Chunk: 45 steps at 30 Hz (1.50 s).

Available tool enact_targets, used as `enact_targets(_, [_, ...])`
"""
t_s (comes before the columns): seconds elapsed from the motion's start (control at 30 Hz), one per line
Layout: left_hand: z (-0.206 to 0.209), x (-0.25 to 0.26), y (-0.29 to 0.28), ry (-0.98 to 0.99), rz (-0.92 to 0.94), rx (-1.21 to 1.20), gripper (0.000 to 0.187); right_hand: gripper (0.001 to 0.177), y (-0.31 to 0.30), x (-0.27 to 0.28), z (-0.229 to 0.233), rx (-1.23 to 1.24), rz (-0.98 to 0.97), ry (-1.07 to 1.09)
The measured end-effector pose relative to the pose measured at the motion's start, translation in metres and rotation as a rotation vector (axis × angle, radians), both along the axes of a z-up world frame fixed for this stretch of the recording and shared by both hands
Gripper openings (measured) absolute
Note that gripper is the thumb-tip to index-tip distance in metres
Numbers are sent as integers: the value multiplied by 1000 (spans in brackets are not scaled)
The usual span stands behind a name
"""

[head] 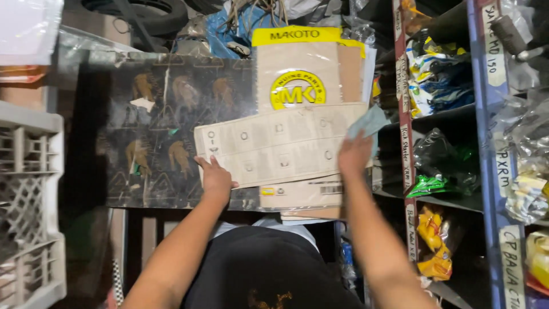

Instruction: The person wipes the surface of several plastic-wrapped packages with a cloth. They handle multiple items, including packages labeled 'GRS' and 'MAKOTO', wiping them individually on a cluttered table.

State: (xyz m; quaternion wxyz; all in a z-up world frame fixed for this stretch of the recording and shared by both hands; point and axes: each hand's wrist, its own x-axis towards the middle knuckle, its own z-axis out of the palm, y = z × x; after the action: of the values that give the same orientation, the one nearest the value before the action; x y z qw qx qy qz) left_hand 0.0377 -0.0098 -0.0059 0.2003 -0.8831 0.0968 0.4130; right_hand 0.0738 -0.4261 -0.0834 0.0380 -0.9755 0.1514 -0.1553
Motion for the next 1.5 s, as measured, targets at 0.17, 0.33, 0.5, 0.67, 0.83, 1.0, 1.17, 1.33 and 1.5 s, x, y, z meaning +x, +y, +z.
enact_targets(0.17, [-19, -2, -9, -49, -7, 17, 60, 63, 113, -48, 76, 10, 130, 205])
enact_targets(0.33, [27, 7, -24, -77, 38, 18, 46, 58, 98, -48, 100, 501, 235, 197])
enact_targets(0.5, [58, 5, -35, -81, 88, 20, 41, 59, 14, -35, 78, 383, 123, 109])
enact_targets(0.67, [36, 2, -29, -106, 69, 16, 41, 59, 78, -45, 119, 603, 346, 76])
enact_targets(0.83, [39, -2, -24, -87, 59, 4, 46, 66, 186, -95, 128, 525, 637, 317])
enact_targets(1.0, [16, 0, -10, -186, 90, -81, 56, 32, 199, -94, 133, 297, 876, 489])
enact_targets(1.17, [-5, -8, -1, -232, 139, -118, 60, 27, 167, -84, 112, 411, 493, 450])
enact_targets(1.33, [-22, -1, 10, -260, 115, -193, 80, 31, 119, -63, 151, 576, 130, 169])
enact_targets(1.5, [1, -6, 16, -240, 142, -248, 94, 40, 62, -41, 150, 433, 258, -154])
